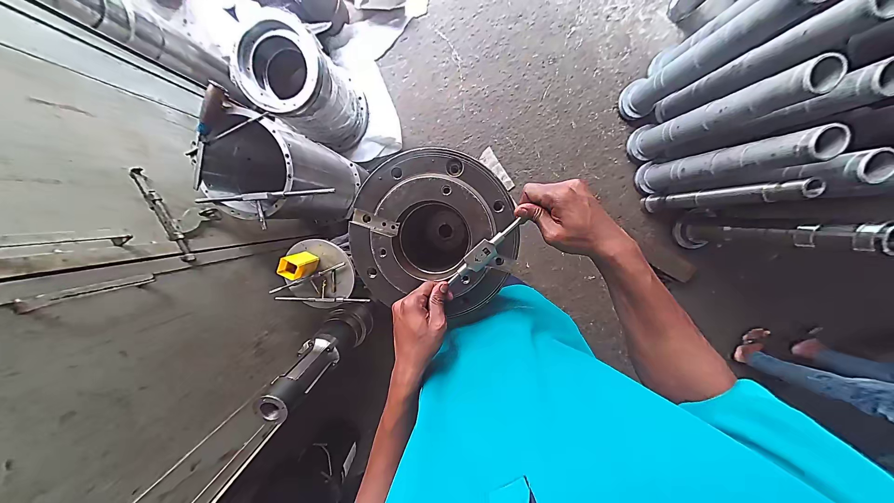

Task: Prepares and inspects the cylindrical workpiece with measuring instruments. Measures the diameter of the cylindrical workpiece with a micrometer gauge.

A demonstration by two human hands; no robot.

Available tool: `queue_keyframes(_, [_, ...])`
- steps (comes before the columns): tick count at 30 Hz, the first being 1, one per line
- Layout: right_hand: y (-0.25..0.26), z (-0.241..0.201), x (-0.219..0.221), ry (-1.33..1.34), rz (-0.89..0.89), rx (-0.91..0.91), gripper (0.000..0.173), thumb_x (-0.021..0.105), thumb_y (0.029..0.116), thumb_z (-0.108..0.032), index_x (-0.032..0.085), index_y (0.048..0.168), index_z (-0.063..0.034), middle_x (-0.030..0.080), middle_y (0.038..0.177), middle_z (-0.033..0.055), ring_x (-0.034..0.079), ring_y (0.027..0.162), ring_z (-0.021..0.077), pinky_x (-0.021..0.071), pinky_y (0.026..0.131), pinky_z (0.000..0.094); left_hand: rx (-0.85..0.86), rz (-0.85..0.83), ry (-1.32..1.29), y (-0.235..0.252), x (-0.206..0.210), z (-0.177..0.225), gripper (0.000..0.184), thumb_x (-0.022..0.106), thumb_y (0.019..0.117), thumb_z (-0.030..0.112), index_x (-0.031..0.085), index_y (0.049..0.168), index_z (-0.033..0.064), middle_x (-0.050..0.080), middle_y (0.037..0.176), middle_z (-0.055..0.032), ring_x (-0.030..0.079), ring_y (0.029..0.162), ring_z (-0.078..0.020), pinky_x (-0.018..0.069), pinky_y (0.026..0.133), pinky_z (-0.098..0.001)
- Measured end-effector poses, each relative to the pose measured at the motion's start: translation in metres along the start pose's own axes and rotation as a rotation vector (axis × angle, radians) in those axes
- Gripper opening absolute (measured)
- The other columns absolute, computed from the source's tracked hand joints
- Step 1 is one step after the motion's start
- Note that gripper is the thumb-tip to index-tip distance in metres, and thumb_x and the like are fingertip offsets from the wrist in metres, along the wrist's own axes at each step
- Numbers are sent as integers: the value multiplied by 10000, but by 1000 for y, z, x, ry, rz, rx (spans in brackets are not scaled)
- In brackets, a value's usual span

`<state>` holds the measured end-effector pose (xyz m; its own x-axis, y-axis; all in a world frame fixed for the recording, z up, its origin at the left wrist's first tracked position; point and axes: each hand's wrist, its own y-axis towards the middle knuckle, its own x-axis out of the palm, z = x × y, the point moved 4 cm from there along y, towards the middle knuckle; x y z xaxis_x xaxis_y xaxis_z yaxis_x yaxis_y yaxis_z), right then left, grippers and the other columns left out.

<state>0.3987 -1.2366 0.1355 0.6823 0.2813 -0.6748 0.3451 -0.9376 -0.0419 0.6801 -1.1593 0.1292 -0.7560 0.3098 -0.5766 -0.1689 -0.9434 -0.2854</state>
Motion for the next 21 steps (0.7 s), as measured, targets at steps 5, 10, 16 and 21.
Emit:
queue_keyframes(5, [1,5,2,57,-27,16,407,436,1079,-293,588,765,-84,520,627,10,529,575,138,400,548,369,1,-35,-17,0,-3,0,342,501,1063,304,743,884,143,621,647,74,556,551,-13,479,543,-230])
queue_keyframes(10, [-2,12,0,223,-58,-59,272,505,1045,-229,695,965,-52,635,783,-2,573,691,46,480,655,264,51,-122,-64,-2,-8,1,287,497,1063,247,753,1055,118,693,726,60,626,608,-7,542,588,-203])
queue_keyframes(16, [1,21,24,615,85,42,327,505,1018,-185,535,696,-141,416,590,-116,365,515,-26,303,497,184,83,-104,-13,-3,-7,3,259,525,1049,226,759,1046,117,704,748,65,632,629,4,548,614,-193])
queue_keyframes(21, [-3,3,21,444,185,244,415,512,1028,-175,454,620,-126,357,516,-50,327,438,60,270,457,245,116,-53,132,-4,-8,8,261,534,1033,247,769,1039,133,726,789,52,664,674,-27,574,656,-243])
